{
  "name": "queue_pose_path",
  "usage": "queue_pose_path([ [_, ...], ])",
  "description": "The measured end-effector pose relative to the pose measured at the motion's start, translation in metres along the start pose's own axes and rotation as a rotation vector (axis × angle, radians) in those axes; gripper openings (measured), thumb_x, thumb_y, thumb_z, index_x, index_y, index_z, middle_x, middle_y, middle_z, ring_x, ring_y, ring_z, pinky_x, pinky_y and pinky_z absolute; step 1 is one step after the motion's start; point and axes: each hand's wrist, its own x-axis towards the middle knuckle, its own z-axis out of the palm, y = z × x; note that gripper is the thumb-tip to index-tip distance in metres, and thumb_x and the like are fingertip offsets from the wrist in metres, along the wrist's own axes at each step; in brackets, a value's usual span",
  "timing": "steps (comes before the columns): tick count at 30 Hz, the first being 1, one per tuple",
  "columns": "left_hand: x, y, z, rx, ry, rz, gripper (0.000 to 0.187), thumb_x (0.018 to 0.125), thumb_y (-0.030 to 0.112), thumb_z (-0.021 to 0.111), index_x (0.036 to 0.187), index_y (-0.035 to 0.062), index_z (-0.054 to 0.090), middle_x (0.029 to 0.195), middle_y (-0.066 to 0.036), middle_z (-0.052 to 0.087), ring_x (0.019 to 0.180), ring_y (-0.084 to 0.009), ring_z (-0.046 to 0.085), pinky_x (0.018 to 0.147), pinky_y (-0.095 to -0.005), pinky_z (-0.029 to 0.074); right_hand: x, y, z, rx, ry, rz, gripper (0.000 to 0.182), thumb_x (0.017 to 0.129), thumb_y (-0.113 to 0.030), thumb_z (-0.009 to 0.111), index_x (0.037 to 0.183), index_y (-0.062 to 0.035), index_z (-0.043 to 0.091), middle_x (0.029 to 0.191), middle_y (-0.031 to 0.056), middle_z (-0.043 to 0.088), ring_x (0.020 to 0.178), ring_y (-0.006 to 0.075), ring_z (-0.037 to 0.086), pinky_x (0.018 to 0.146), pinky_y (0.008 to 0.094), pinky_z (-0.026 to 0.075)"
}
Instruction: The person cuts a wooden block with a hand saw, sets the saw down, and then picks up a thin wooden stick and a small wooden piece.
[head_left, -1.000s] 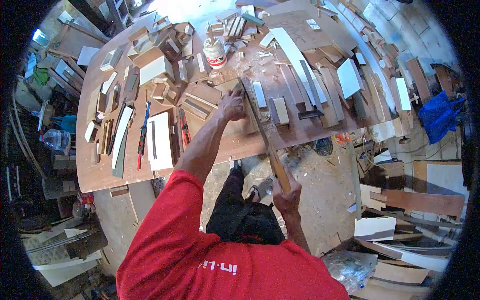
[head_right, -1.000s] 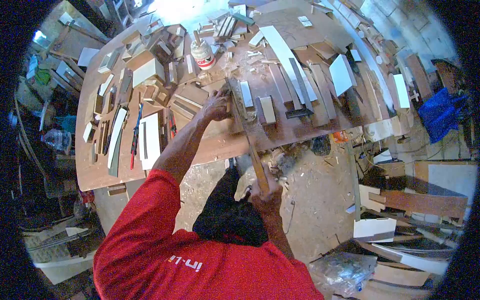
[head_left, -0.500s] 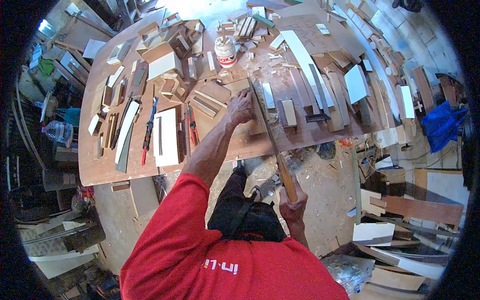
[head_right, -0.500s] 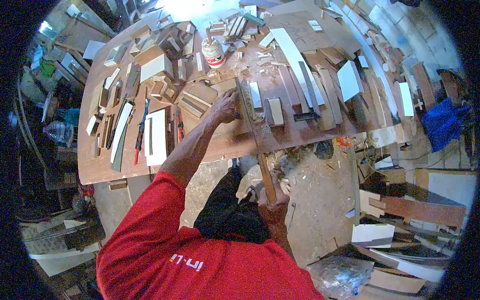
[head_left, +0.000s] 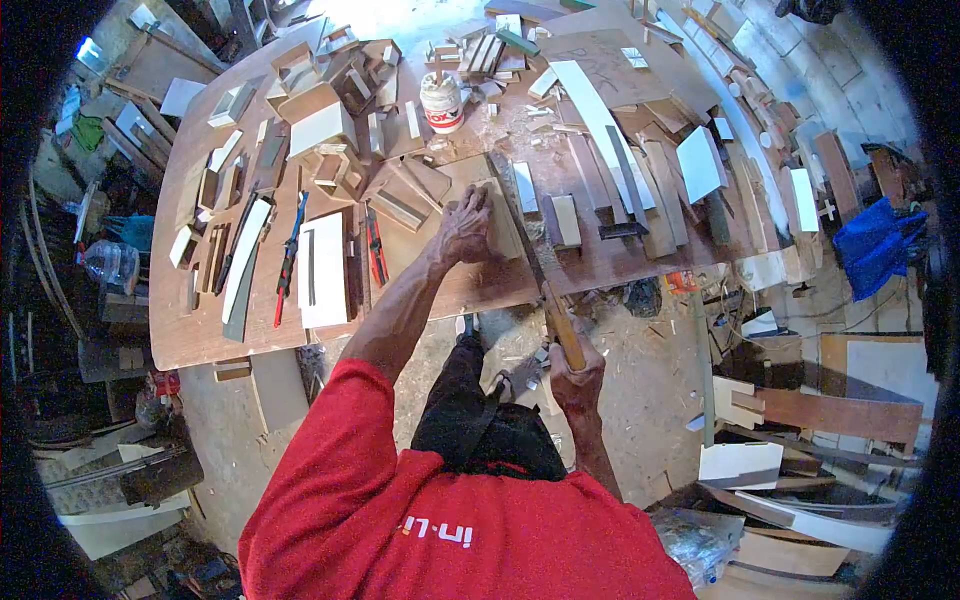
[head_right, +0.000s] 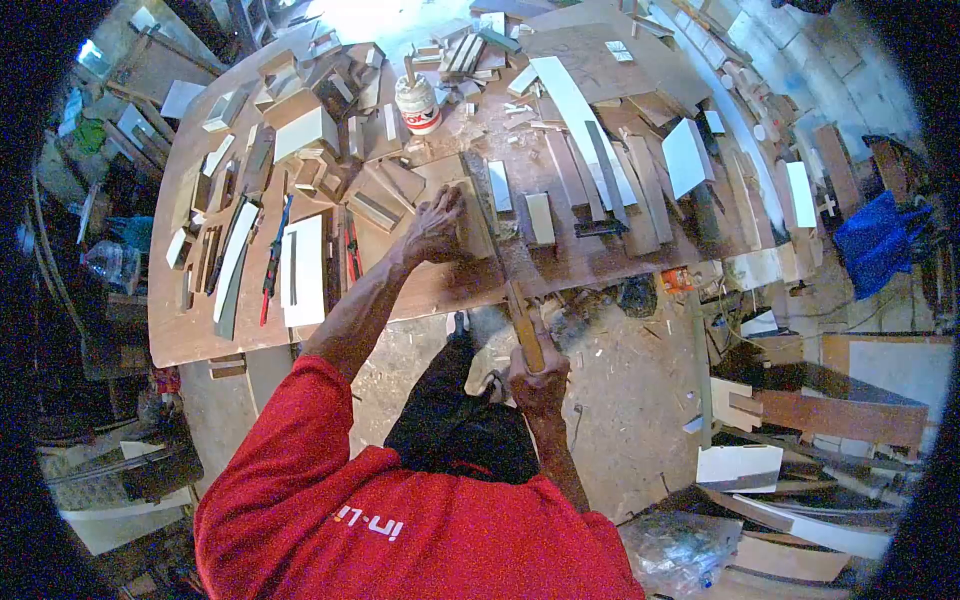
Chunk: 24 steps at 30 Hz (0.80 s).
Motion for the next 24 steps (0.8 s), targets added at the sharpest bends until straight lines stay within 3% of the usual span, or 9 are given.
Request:
queue_pose_path([
  [2, 0.002, 0.002, -0.001, 0.020, -0.056, -0.025, 0.091, 0.061, 0.041, 0.079, 0.133, 0.0002, 0.043, 0.147, -0.024, 0.028, 0.139, -0.0396, 0.025, 0.102, -0.0529, 0.037, 0.004, 0.001, 0.000, -0.004, 0.025, -0.069, 0.046, 0.080, -0.008, 0.055, 0.124, 0.0030, 0.055, 0.092, 0.0207, 0.066, 0.079, 0.0267, 0.065, 0.074, 0.0350, 0.051],
  [4, 0.008, 0.002, -0.001, 0.069, -0.111, -0.048, 0.098, 0.060, 0.045, 0.080, 0.136, -0.0015, 0.039, 0.148, -0.023, 0.026, 0.140, -0.0402, 0.022, 0.104, -0.0536, 0.035, 0.008, -0.005, -0.003, 0.008, -0.006, -0.036, 0.048, 0.077, -0.011, 0.056, 0.124, 0.0023, 0.056, 0.103, 0.0252, 0.065, 0.083, 0.0370, 0.067, 0.074, 0.0377, 0.052],
  [8, 0.011, 0.008, -0.016, 0.120, -0.161, -0.066, 0.102, 0.058, 0.048, 0.081, 0.136, -0.0019, 0.039, 0.149, -0.024, 0.024, 0.141, -0.0411, 0.020, 0.106, -0.0543, 0.034, 0.014, 0.007, -0.002, -0.007, 0.009, -0.152, 0.048, 0.078, -0.011, 0.055, 0.123, 0.0024, 0.056, 0.097, 0.0254, 0.066, 0.082, 0.0361, 0.067, 0.075, 0.0380, 0.052],
  [13, 0.015, 0.016, -0.019, 0.097, -0.233, -0.092, 0.108, 0.052, 0.050, 0.086, 0.133, -0.0062, 0.041, 0.148, -0.028, 0.023, 0.138, -0.0434, 0.024, 0.103, -0.0538, 0.038, 0.007, -0.012, -0.014, 0.041, -0.050, -0.016, 0.047, 0.077, -0.012, 0.057, 0.122, 0.0032, 0.056, 0.087, 0.0250, 0.065, 0.076, 0.0379, 0.065, 0.070, 0.0397, 0.051],
  [14, 0.016, 0.013, -0.016, 0.096, -0.231, -0.095, 0.108, 0.052, 0.050, 0.086, 0.133, -0.0062, 0.041, 0.148, -0.028, 0.023, 0.138, -0.0434, 0.024, 0.103, -0.0538, 0.038, 0.003, -0.012, -0.018, 0.040, -0.052, -0.019, 0.047, 0.077, -0.012, 0.057, 0.122, 0.0032, 0.056, 0.087, 0.0250, 0.065, 0.076, 0.0379, 0.065, 0.070, 0.0397, 0.051],
  [16, 0.018, 0.008, -0.011, 0.042, -0.232, -0.089, 0.115, 0.048, 0.056, 0.086, 0.133, -0.0074, 0.044, 0.152, -0.026, 0.017, 0.142, -0.0402, 0.018, 0.105, -0.0546, 0.034, -0.010, -0.008, -0.027, -0.050, -0.070, -0.033, 0.048, 0.078, -0.007, 0.058, 0.125, 0.0008, 0.055, 0.097, 0.0195, 0.067, 0.086, 0.0255, 0.066, 0.077, 0.0354, 0.050],
  [21, 0.016, 0.007, -0.003, 0.010, -0.146, -0.081, 0.107, 0.051, 0.051, 0.086, 0.129, -0.0087, 0.045, 0.150, -0.028, 0.019, 0.138, -0.0412, 0.025, 0.104, -0.0500, 0.038, -0.006, -0.003, -0.026, -0.050, -0.074, 0.033, 0.047, 0.078, -0.008, 0.059, 0.125, -0.0004, 0.056, 0.093, 0.0217, 0.065, 0.085, 0.0278, 0.067, 0.076, 0.0363, 0.051],
  [23, 0.013, 0.009, -0.002, 0.027, -0.075, -0.048, 0.097, 0.054, 0.047, 0.085, 0.123, -0.0105, 0.049, 0.148, -0.031, 0.022, 0.135, -0.0424, 0.031, 0.103, -0.0471, 0.041, 0.008, 0.002, -0.014, -0.025, -0.017, -0.108, 0.048, 0.077, -0.010, 0.057, 0.122, 0.0046, 0.055, 0.072, 0.0236, 0.061, 0.063, 0.0342, 0.065, 0.059, 0.0391, 0.049],
  [24, 0.014, 0.009, -0.001, 0.071, -0.114, -0.063, 0.096, 0.054, 0.045, 0.085, 0.125, -0.0089, 0.048, 0.148, -0.030, 0.022, 0.135, -0.0414, 0.031, 0.103, -0.0468, 0.040, 0.006, -0.001, -0.015, -0.023, -0.019, -0.111, 0.048, 0.077, -0.010, 0.057, 0.122, 0.0046, 0.055, 0.072, 0.0236, 0.061, 0.063, 0.0342, 0.065, 0.059, 0.0391, 0.049],
])
